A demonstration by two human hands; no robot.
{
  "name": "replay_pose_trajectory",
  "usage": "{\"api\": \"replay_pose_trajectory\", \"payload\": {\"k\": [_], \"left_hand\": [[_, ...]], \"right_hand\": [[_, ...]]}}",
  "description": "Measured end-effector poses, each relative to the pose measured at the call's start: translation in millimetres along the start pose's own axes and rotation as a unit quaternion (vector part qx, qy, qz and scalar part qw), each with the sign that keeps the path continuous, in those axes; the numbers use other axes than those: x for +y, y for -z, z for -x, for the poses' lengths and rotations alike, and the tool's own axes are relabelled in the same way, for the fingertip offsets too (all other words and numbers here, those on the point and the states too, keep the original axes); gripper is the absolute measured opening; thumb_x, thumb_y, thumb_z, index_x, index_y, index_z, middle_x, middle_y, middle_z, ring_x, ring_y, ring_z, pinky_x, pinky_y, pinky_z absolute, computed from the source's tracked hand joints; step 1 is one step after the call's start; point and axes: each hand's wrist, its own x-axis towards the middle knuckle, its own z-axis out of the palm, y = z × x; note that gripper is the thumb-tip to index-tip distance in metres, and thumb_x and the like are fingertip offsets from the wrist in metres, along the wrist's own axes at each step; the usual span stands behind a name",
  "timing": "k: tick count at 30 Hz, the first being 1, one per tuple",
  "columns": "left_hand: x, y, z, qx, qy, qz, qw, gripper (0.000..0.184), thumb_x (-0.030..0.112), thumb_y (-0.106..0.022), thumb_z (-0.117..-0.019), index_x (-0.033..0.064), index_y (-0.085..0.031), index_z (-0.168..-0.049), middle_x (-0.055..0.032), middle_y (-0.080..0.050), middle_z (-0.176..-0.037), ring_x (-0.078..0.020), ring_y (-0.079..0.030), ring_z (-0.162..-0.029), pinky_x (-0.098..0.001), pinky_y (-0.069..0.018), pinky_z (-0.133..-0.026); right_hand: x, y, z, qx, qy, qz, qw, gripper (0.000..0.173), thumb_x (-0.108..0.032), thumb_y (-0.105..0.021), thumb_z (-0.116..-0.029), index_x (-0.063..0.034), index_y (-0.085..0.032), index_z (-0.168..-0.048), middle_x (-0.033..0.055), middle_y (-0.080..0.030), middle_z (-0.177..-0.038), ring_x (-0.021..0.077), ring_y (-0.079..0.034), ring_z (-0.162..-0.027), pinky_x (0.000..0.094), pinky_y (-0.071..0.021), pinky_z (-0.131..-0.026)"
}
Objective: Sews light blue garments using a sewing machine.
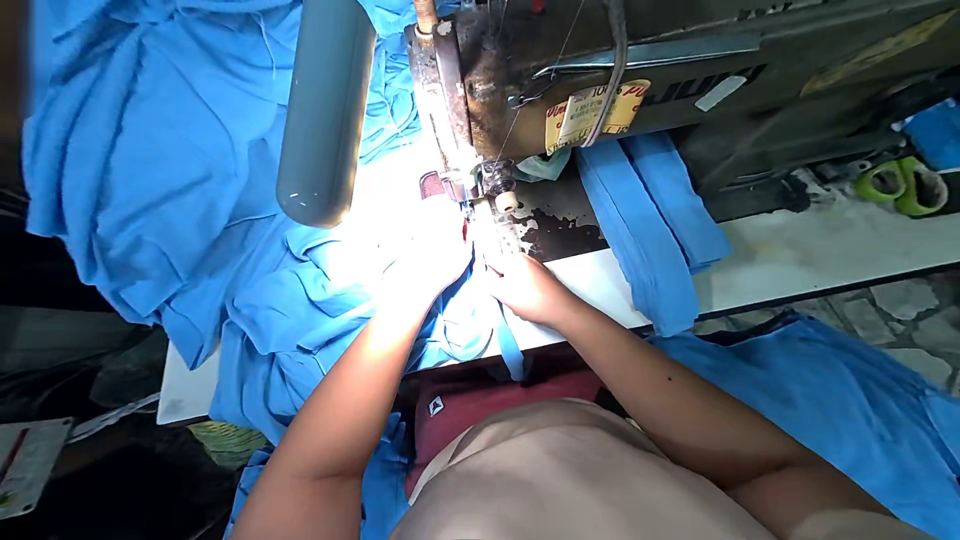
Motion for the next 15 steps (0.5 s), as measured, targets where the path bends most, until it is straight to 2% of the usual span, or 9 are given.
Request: {"api": "replay_pose_trajectory", "payload": {"k": [4,6,12,14,15], "left_hand": [[5,8,-9,-0.038,0.064,0.016,0.997,0.02,0.012,-0.061,-0.0967,-0.0055,-0.065,-0.088,-0.0199,-0.064,-0.086,-0.0358,-0.064,-0.087,-0.0541,-0.0489,-0.078],[8,15,-13,-0.056,0.112,0.006,0.992,0.023,0.018,-0.065,-0.0953,-0.0012,-0.066,-0.083,-0.018,-0.064,-0.081,-0.0355,-0.065,-0.083,-0.0564,-0.0484,-0.072],[13,29,-21,-0.128,0.184,0.029,0.974,0.022,0.023,-0.07,-0.0938,0.001,-0.07,-0.094,-0.018,-0.067,-0.092,-0.0345,-0.065,-0.09,-0.0572,-0.0475,-0.078],[15,31,-25,-0.156,0.204,0.027,0.966,0.024,0.025,-0.069,-0.0949,0.0008,-0.071,-0.1,-0.0202,-0.068,-0.098,-0.0366,-0.065,-0.096,-0.0591,-0.0478,-0.083],[15,30,-26,-0.158,0.207,0.023,0.965,0.026,0.026,-0.07,-0.0943,0.0001,-0.07,-0.1,-0.0211,-0.068,-0.099,-0.0376,-0.065,-0.097,-0.0599,-0.0478,-0.083]], "right_hand": [[-2,0,1,0.004,-0.011,-0.007,1.0,0.026,-0.013,-0.054,-0.1061,0.0021,-0.063,-0.087,0.0105,-0.053,-0.069,0.0173,-0.052,-0.058,0.0335,-0.0459,-0.057],[-1,-1,1,0.005,-0.016,-0.008,1.0,0.025,-0.013,-0.055,-0.1052,0.0016,-0.064,-0.087,0.0105,-0.054,-0.068,0.0173,-0.053,-0.058,0.0337,-0.0462,-0.057],[-1,0,0,-0.009,-0.018,-0.008,1.0,0.027,-0.015,-0.053,-0.1066,0.0014,-0.062,-0.088,0.009,-0.051,-0.065,0.0157,-0.051,-0.054,0.0314,-0.0451,-0.053],[-2,1,1,-0.007,0.027,0.038,0.999,0.025,-0.015,-0.055,-0.1057,0.0011,-0.065,-0.09,0.0119,-0.057,-0.073,0.022,-0.057,-0.07,0.0403,-0.0477,-0.066],[-3,1,1,-0.006,0.054,0.083,0.995,0.021,-0.016,-0.057,-0.1045,0.0003,-0.068,-0.096,0.0145,-0.063,-0.081,0.0271,-0.063,-0.08,0.0462,-0.0502,-0.073]]}}
